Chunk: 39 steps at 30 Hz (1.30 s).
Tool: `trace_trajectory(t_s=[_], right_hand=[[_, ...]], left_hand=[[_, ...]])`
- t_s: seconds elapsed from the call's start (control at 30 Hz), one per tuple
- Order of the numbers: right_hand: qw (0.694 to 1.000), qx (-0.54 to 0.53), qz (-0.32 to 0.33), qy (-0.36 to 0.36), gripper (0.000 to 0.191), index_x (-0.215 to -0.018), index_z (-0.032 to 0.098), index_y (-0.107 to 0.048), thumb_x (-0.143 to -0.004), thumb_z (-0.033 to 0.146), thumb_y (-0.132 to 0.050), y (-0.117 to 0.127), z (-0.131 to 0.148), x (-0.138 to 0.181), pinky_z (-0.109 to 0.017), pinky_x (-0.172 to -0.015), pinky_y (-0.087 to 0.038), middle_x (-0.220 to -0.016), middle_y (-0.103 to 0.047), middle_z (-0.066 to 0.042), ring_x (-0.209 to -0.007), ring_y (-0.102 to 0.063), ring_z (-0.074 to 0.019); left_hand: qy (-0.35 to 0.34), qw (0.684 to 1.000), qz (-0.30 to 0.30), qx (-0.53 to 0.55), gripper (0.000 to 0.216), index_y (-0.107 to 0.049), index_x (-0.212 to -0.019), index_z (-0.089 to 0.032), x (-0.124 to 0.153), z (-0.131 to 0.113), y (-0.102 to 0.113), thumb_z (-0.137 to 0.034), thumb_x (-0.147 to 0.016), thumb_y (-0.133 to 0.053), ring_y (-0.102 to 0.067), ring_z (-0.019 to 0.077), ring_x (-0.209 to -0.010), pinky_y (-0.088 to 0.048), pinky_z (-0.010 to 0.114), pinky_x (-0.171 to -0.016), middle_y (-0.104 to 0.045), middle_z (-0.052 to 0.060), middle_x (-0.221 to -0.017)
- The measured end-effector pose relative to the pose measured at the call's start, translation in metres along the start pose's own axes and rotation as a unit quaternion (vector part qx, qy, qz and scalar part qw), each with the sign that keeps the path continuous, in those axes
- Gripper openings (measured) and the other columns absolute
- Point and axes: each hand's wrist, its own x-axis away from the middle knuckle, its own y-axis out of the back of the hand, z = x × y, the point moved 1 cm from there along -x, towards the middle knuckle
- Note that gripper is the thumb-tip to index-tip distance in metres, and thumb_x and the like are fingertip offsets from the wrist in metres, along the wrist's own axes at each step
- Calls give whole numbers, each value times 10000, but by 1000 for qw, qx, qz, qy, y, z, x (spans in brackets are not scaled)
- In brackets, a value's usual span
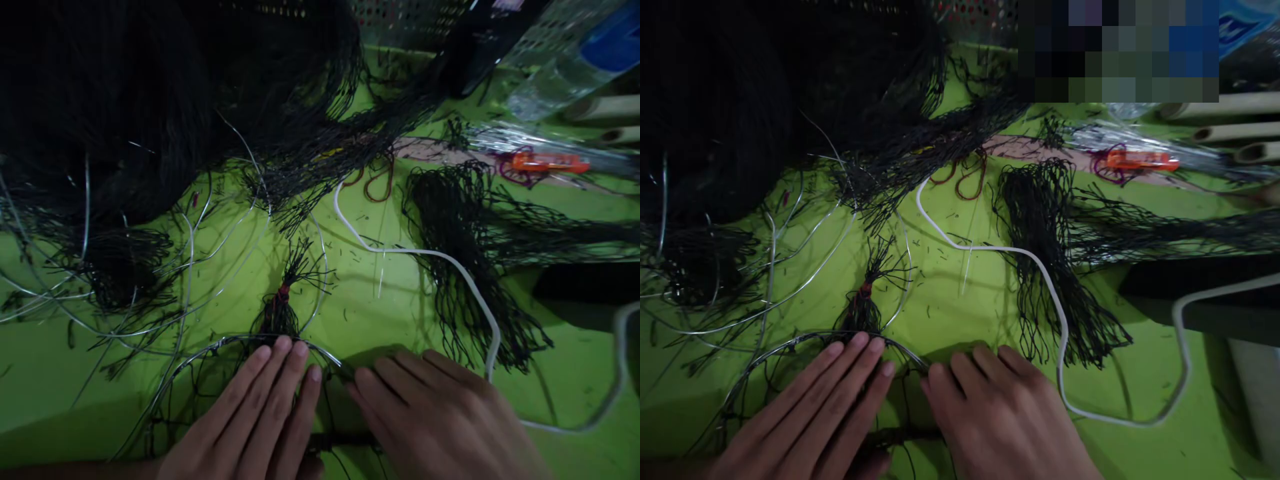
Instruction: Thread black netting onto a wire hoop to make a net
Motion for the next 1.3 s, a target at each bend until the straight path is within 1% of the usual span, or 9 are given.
trace_trajectory(t_s=[0.1,0.57,0.8,0.9,1.0,1.07,1.17,1.23,1.3], right_hand=[[1000,2,13,-5,271,-771,251,-456,-948,57,-391,0,-1,-3,-363,-577,-254,-641,-589,28,-502,-492,-184],[1000,-20,-14,17,301,-777,259,-497,-1020,122,-385,-3,-5,-3,-362,-590,-287,-621,-592,39,-517,-516,-191],[999,-54,0,6,253,-765,250,-512,-976,117,-467,1,-6,-12,-346,-582,-303,-658,-568,19,-543,-510,-190],[998,-60,16,-7,226,-770,244,-520,-971,143,-505,1,-7,-14,-344,-595,-306,-661,-572,11,-563,-527,-197],[997,-68,14,-23,229,-775,236,-522,-998,192,-497,-1,-8,-12,-340,-608,-301,-658,-574,4,-579,-518,-193],[997,-71,2,-38,245,-770,230,-507,-1014,218,-495,-3,-9,-11,-333,-603,-289,-643,-558,9,-563,-492,-176],[995,-80,-3,-59,257,-764,221,-495,-1021,229,-502,-4,-9,-9,-320,-578,-271,-624,-531,20,-535,-470,-149],[993,-90,-9,-74,258,-758,220,-490,-1015,217,-501,-5,-7,-8,-309,-560,-271,-614,-517,23,-524,-461,-138],[990,-113,-31,-84,253,-757,220,-484,-1008,209,-514,-4,-5,-6,-294,-537,-271,-605,-495,32,-506,-436,-122]], left_hand=[[36,999,8,-26,507,-669,-1289,12,5,-4,4,-384,-1066,-443,-705,304,-1220,-273,464,-1306,-735,202,-1283],[-1,998,34,-55,546,-634,-1341,-6,3,-1,3,-398,-1087,-351,-694,295,-1232,-196,503,-1320,-722,190,-1316],[-13,998,38,-47,585,-623,-1354,-18,0,2,4,-479,-1059,-415,-670,326,-1262,-248,498,-1286,-713,205,-1324],[-10,1000,28,1,552,-649,-1333,-47,0,11,14,-470,-1065,-417,-641,317,-1303,-330,454,-1230,-706,189,-1345],[23,997,16,67,329,-690,-1254,-131,-3,30,30,-331,-1042,-537,-661,243,-1249,-432,392,-1138,-745,82,-1304],[81,994,25,63,286,-694,-1213,-137,-7,45,39,-317,-1032,-565,-713,238,-1051,-533,403,-928,-782,68,-1150],[161,979,81,94,435,-684,-1162,-140,-13,64,45,-490,-1062,-446,-688,248,-816,-514,405,-654,-750,89,-986],[171,970,89,149,478,-667,-1120,-148,-16,73,46,-525,-1071,-377,-669,243,-821,-504,389,-641,-718,93,-978],[175,969,68,163,433,-655,-1101,-143,-19,81,46,-468,-1084,-369,-658,242,-883,-506,386,-703,-701,92,-991]])
